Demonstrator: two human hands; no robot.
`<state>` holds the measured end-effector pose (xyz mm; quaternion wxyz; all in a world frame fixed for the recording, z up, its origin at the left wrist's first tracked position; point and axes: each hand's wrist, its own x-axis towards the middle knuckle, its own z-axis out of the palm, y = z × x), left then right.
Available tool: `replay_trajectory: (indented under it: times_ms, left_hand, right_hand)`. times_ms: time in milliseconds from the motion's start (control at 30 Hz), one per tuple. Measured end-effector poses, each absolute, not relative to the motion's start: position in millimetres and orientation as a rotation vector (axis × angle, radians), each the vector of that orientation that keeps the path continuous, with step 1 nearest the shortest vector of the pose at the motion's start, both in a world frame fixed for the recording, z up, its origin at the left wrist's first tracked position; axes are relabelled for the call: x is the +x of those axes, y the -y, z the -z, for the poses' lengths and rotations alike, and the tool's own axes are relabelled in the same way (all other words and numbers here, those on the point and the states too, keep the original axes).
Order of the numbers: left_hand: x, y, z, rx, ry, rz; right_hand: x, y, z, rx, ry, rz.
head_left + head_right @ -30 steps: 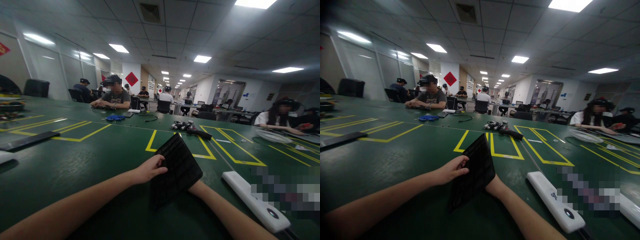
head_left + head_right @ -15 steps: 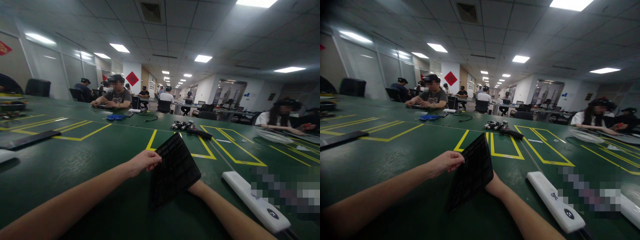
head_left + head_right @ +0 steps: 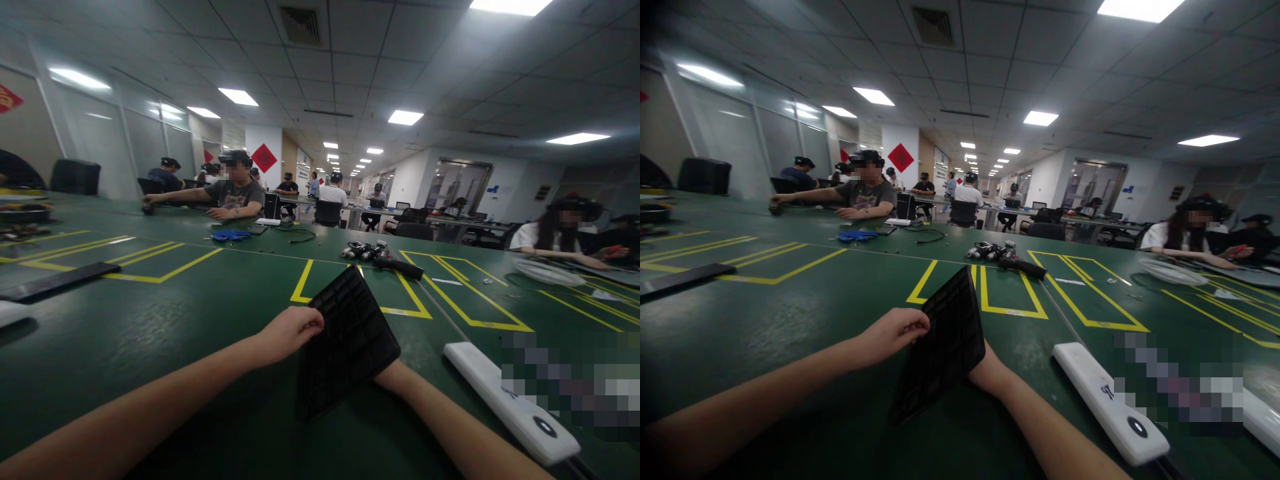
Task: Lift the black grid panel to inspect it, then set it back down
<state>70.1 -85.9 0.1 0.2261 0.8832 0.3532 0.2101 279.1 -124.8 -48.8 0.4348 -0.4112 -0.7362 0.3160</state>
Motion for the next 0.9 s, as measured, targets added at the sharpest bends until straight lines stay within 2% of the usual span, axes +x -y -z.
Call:
replay_trajectory:
  times_ms: [133,333,500,633,900]
  left_hand:
    - [71.0,89.6,-0.8,2.706,-0.958,-0.592]
    - [72.8,100.5,-4.5,3.078,-0.781,-0.357]
    - [72.5,94.7,-1.0,2.615,-0.879,-0.609]
    - [76.9,81.4,10.3,2.208,-0.989,-0.634]
    - [82.7,86.6,9.4,2.348,-1.252,-0.651]
  right_hand:
    - [278.2,123.4,49.3,-1.019,1.832,-0.786]
    - [277.8,124.9,50.0,-1.006,1.835,-0.794]
    - [276.2,122.9,50.2,-0.98,1.845,-0.788]
    - [274.5,122.6,49.0,-0.956,1.837,-0.791]
    - [275.1,125.6,46.9,-0.947,1.853,-0.779]
